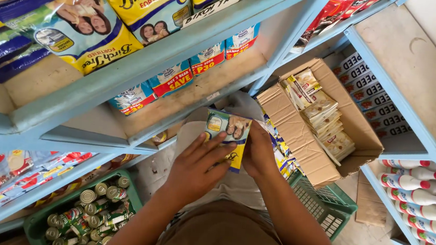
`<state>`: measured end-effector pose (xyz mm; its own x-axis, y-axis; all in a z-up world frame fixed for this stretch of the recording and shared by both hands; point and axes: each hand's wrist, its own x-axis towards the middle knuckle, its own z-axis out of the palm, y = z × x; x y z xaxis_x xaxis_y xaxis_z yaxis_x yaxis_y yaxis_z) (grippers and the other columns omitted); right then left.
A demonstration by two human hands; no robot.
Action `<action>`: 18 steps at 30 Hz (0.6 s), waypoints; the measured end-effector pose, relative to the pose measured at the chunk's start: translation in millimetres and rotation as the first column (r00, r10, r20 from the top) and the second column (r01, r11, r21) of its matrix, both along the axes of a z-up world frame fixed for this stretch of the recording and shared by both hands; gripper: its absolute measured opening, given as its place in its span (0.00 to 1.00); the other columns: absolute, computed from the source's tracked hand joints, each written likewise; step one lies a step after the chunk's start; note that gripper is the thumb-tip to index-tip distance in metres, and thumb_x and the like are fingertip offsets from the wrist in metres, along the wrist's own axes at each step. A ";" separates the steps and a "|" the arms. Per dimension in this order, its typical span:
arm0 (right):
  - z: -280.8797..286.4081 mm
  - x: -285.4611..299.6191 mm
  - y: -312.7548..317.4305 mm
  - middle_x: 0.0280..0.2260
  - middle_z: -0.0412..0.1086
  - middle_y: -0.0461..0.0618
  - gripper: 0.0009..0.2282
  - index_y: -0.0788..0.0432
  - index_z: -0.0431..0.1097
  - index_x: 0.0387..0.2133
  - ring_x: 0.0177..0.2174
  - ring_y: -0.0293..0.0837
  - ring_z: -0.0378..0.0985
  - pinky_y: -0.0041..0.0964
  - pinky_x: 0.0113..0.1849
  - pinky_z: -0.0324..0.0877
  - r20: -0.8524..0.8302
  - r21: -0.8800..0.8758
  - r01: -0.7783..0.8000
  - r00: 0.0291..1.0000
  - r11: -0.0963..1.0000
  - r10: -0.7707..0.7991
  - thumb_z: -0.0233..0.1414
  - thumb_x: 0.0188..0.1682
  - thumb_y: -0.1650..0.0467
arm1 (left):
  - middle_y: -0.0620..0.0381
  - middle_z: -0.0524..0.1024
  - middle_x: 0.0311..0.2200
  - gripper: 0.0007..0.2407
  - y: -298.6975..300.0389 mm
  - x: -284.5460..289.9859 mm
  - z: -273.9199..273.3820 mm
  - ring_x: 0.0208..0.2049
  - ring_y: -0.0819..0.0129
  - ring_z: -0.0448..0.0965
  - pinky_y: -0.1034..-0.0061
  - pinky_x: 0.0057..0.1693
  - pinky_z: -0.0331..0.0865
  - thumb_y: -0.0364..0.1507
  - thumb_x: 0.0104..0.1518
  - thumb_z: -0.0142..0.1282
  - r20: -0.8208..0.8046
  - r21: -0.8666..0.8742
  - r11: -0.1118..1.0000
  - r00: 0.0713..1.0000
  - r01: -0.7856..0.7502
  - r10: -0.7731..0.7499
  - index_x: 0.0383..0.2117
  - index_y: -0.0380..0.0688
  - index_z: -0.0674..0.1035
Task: Stocking a grocery shelf with individual packets of milk powder from a cardboard box.
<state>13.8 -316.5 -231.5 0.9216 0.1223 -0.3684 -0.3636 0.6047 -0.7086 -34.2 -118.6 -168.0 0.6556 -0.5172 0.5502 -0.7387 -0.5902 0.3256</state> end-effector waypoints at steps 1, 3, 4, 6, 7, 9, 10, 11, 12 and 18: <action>3.0 -0.1 0.3 0.41 0.76 0.50 0.14 0.61 0.71 0.46 0.40 0.43 0.79 0.39 0.43 0.75 -0.025 0.049 -0.016 1.000 0.999 0.018 0.42 0.59 0.65 | 0.59 0.76 0.57 0.02 0.6 -1.4 -3.1 0.65 0.58 0.70 0.53 0.69 0.61 0.27 0.57 0.61 0.029 0.020 1.000 1.000 -0.009 0.008 0.31 0.48 0.79; 1.9 -3.2 -0.4 0.42 0.76 0.51 0.15 0.60 0.70 0.47 0.41 0.44 0.79 0.41 0.45 0.75 -0.049 0.098 -0.031 0.998 0.995 0.036 0.41 0.59 0.64 | 0.59 0.76 0.57 0.02 2.3 -4.4 -8.2 0.65 0.59 0.70 0.54 0.68 0.61 0.27 0.58 0.60 0.060 0.039 0.999 0.998 -0.018 0.016 0.31 0.48 0.79; -1.9 -5.6 -1.8 0.41 0.75 0.51 0.15 0.61 0.69 0.47 0.41 0.46 0.78 0.42 0.45 0.74 -0.041 0.150 -0.052 0.997 0.987 0.059 0.41 0.61 0.63 | 0.60 0.76 0.58 0.01 2.8 -6.1 -9.9 0.65 0.60 0.70 0.55 0.69 0.60 0.28 0.60 0.60 0.093 0.030 0.999 0.995 -0.030 0.027 0.33 0.49 0.80; 28.3 -7.4 8.1 0.40 0.74 0.51 0.15 0.61 0.69 0.48 0.42 0.47 0.77 0.42 0.45 0.74 -0.029 0.199 -0.080 0.996 0.977 0.088 0.41 0.63 0.63 | 0.62 0.76 0.58 0.00 5.0 -7.9 -11.2 0.66 0.62 0.70 0.57 0.70 0.59 0.28 0.62 0.60 0.128 0.018 0.999 0.991 -0.047 0.045 0.34 0.50 0.80; 62.3 -7.0 19.5 0.39 0.74 0.51 0.17 0.62 0.68 0.48 0.41 0.47 0.77 0.41 0.45 0.73 -0.098 0.199 -0.034 0.994 0.980 0.054 0.39 0.61 0.62 | 0.62 0.77 0.58 0.01 6.7 -8.2 -10.7 0.66 0.62 0.70 0.58 0.70 0.58 0.28 0.62 0.60 0.155 0.039 0.998 0.987 -0.048 0.042 0.35 0.50 0.81; 79.5 -12.5 30.1 0.38 0.75 0.52 0.19 0.63 0.67 0.48 0.40 0.47 0.77 0.40 0.45 0.73 -0.164 0.195 0.001 0.986 0.981 0.031 0.37 0.59 0.61 | 0.62 0.77 0.58 0.02 8.9 -10.4 -10.5 0.65 0.62 0.71 0.59 0.70 0.57 0.28 0.61 0.59 0.184 0.059 0.996 0.982 -0.062 0.050 0.36 0.51 0.82; 63.0 -15.9 29.5 0.37 0.73 0.51 0.17 0.63 0.66 0.48 0.39 0.45 0.75 0.38 0.44 0.72 -0.133 0.121 0.055 0.990 0.991 -0.039 0.39 0.58 0.63 | 0.62 0.77 0.58 0.03 9.8 -10.6 -10.7 0.66 0.63 0.70 0.59 0.71 0.56 0.29 0.61 0.60 0.189 0.065 0.996 0.980 -0.068 0.055 0.38 0.51 0.82; 46.8 -19.4 29.2 0.35 0.72 0.50 0.15 0.64 0.64 0.48 0.37 0.43 0.74 0.36 0.43 0.70 -0.096 0.050 0.111 0.990 0.993 -0.106 0.41 0.57 0.65 | 0.63 0.77 0.59 0.04 11.0 -11.1 -10.4 0.66 0.63 0.70 0.60 0.72 0.55 0.30 0.60 0.61 0.194 0.070 0.995 0.979 -0.075 0.060 0.39 0.51 0.83; 45.7 -20.0 32.8 0.35 0.72 0.50 0.15 0.64 0.64 0.48 0.37 0.43 0.74 0.36 0.43 0.70 -0.087 0.052 0.094 0.992 0.994 -0.089 0.41 0.57 0.65 | 0.63 0.77 0.59 0.04 11.7 -12.0 -2.7 0.66 0.63 0.70 0.60 0.72 0.55 0.30 0.60 0.61 0.203 0.071 0.993 0.976 -0.093 0.077 0.39 0.51 0.83; 69.5 -20.3 61.8 0.33 0.69 0.48 0.12 0.64 0.66 0.54 0.34 0.36 0.70 0.32 0.41 0.68 0.356 -0.027 0.055 0.934 0.998 -0.042 0.51 0.59 0.74 | 0.53 0.75 0.54 0.13 24.6 -18.6 28.3 0.63 0.54 0.72 0.60 0.71 0.65 0.28 0.54 0.72 0.013 -0.504 0.855 0.989 -0.122 0.149 0.40 0.49 0.79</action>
<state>-6.6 -254.7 -162.0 0.9975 0.0674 -0.0196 -0.0555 0.5871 -0.8076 -52.7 -94.0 -139.7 0.6643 -0.0710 0.7441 -0.6862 -0.4528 0.5693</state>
